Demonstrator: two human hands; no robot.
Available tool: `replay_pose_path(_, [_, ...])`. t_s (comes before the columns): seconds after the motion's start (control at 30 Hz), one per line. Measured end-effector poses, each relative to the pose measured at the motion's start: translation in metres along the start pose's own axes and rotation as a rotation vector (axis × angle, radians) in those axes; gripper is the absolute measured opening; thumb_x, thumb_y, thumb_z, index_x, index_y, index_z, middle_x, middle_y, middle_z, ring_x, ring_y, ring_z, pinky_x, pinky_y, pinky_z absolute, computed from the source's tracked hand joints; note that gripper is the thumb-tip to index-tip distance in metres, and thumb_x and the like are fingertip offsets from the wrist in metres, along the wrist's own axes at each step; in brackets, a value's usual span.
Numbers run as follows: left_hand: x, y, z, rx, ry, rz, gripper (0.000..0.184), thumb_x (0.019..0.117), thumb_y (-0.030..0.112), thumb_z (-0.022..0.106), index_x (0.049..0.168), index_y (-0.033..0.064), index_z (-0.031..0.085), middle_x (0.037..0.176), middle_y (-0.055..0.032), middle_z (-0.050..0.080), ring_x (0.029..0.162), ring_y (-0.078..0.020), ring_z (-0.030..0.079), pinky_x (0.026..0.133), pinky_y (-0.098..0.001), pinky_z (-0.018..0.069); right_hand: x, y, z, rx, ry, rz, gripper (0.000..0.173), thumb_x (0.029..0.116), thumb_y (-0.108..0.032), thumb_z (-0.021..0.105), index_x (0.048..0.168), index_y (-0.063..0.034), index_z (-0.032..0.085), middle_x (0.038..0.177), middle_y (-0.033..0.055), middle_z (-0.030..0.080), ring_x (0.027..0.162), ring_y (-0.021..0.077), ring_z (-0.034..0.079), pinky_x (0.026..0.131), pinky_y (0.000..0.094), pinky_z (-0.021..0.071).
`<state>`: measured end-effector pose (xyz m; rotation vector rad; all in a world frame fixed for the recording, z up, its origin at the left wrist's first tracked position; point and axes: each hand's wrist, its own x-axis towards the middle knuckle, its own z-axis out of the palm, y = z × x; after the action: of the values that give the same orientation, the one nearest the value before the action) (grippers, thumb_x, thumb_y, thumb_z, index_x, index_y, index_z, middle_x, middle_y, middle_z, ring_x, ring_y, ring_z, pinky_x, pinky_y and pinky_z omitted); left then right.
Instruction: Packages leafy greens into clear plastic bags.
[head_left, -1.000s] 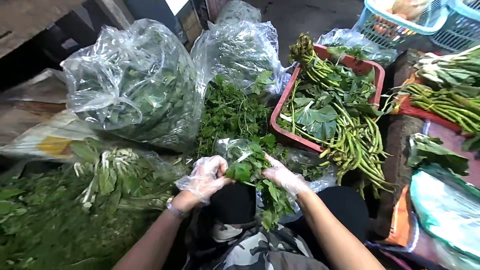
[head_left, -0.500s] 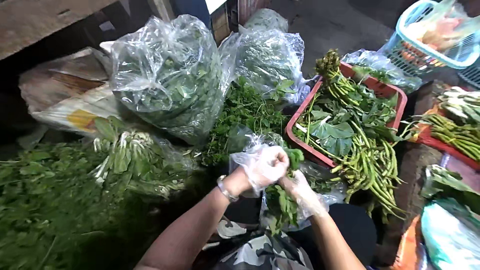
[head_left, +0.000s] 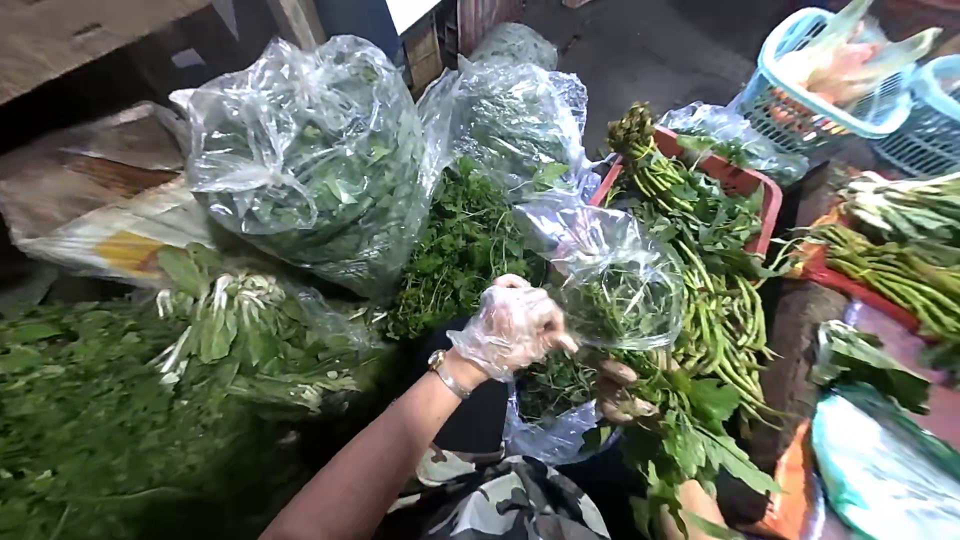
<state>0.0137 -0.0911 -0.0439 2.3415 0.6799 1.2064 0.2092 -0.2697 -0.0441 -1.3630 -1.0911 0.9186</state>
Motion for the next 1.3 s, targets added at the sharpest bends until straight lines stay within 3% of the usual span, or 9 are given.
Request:
replay_pose_path(0.17, [-0.005, 0.034, 0.026, -0.170, -0.202, -0.192, 0.027, 0.0968, 0.019, 0.061, 0.092, -0.0049, 0.074, 0.100, -0.0235, 0.072, 0.101, -0.0403, 0.069, 0.091, -0.0532, 0.0529, 0.018, -0.010, 0.007, -0.425, 0.009, 0.585, 0.035, 0.1016, 0.006, 0.047, 0.133, 0.0209, 0.047, 0.125, 0.0269, 0.062, 0.114, 0.0126, 0.060, 0.100, 0.0214, 0.0451])
replay_pose_path(0.3, [-0.011, 0.030, 0.037, -0.370, 0.044, -0.182, 0.027, 0.0958, 0.012, 0.054, 0.086, -0.0079, 0.069, 0.094, -0.0203, 0.069, 0.095, -0.0231, 0.067, 0.089, -0.0336, 0.0524, 0.063, 0.002, 0.025, 0.304, 0.362, 0.597, 0.031, 0.1118, -0.010, 0.028, 0.120, 0.0077, 0.051, 0.092, 0.0061, 0.059, 0.080, 0.0041, 0.058, 0.072, 0.0205, 0.0514])
replay_pose_path(0.4, [0.002, 0.029, 0.040, -0.403, 0.037, -0.341, 0.019, 0.0953, 0.008, 0.052, 0.090, -0.0065, 0.063, 0.084, -0.0120, 0.065, 0.079, -0.0109, 0.063, 0.076, -0.0246, 0.0519, 0.090, -0.021, 0.042, 0.201, 0.196, 0.472, 0.019, 0.1064, -0.006, 0.041, 0.106, -0.0019, 0.060, 0.081, -0.0052, 0.068, 0.071, -0.0045, 0.063, 0.066, 0.0148, 0.0560])
replay_pose_path(0.63, [0.054, 0.053, 0.014, -0.012, -0.610, -0.553, 0.050, 0.0895, 0.017, 0.064, 0.138, 0.0078, 0.058, 0.113, -0.0203, 0.070, 0.110, -0.0377, 0.066, 0.096, -0.0567, 0.0492, 0.103, -0.009, 0.036, -0.718, -0.140, 0.329, 0.054, 0.0994, -0.014, 0.060, 0.141, 0.0176, 0.045, 0.139, 0.0361, 0.053, 0.132, 0.0402, 0.053, 0.114, 0.0470, 0.0383])
replay_pose_path(0.7, [0.055, 0.056, 0.016, 0.074, -0.633, -0.599, 0.038, 0.0981, 0.018, 0.056, 0.135, 0.0126, 0.063, 0.118, -0.0178, 0.070, 0.115, -0.0358, 0.065, 0.099, -0.0550, 0.0487, 0.106, -0.010, 0.036, -0.771, -0.160, 0.349, 0.059, 0.1000, -0.020, 0.062, 0.145, 0.0124, 0.043, 0.143, 0.0327, 0.052, 0.134, 0.0392, 0.053, 0.114, 0.0488, 0.0387])
replay_pose_path(0.83, [0.030, 0.036, 0.049, 0.220, -0.093, -0.318, 0.018, 0.0968, 0.015, 0.061, 0.099, 0.0105, 0.079, 0.089, -0.0113, 0.076, 0.084, -0.0292, 0.074, 0.074, -0.0471, 0.0584, 0.106, -0.014, 0.031, -0.414, -0.121, 0.470, 0.058, 0.0972, -0.012, 0.064, 0.149, 0.0006, 0.041, 0.132, 0.0125, 0.061, 0.117, 0.0072, 0.060, 0.101, 0.0259, 0.0497])
replay_pose_path(1.0, [0.015, 0.067, 0.047, 0.001, -0.138, -0.265, 0.018, 0.0969, 0.014, 0.060, 0.096, 0.0025, 0.074, 0.086, -0.0149, 0.074, 0.080, -0.0305, 0.073, 0.072, -0.0471, 0.0582, 0.083, -0.011, 0.006, -0.075, 0.066, 0.459, 0.019, 0.1057, -0.003, 0.038, 0.111, 0.0007, 0.055, 0.087, -0.0040, 0.062, 0.077, -0.0069, 0.059, 0.070, 0.0117, 0.0514])
replay_pose_path(1.13, [-0.001, 0.071, 0.047, -0.020, -0.237, -0.417, 0.024, 0.0993, 0.017, 0.059, 0.103, -0.0017, 0.073, 0.086, -0.0195, 0.074, 0.082, -0.0352, 0.074, 0.077, -0.0489, 0.0586, 0.069, -0.015, 0.008, 0.024, 0.314, 0.524, 0.027, 0.1065, 0.003, 0.033, 0.123, 0.0150, 0.051, 0.098, 0.0093, 0.062, 0.084, -0.0008, 0.059, 0.077, 0.0130, 0.0487])
replay_pose_path(1.3, [0.008, 0.054, 0.039, -0.170, -0.370, -0.585, 0.037, 0.0995, 0.022, 0.058, 0.123, -0.0056, 0.061, 0.099, -0.0232, 0.070, 0.094, -0.0373, 0.070, 0.087, -0.0517, 0.0541, 0.079, -0.003, 0.034, 0.256, 0.324, 0.485, 0.023, 0.1096, -0.008, 0.031, 0.112, -0.0039, 0.054, 0.084, -0.0031, 0.063, 0.074, -0.0004, 0.063, 0.067, 0.0183, 0.0554])
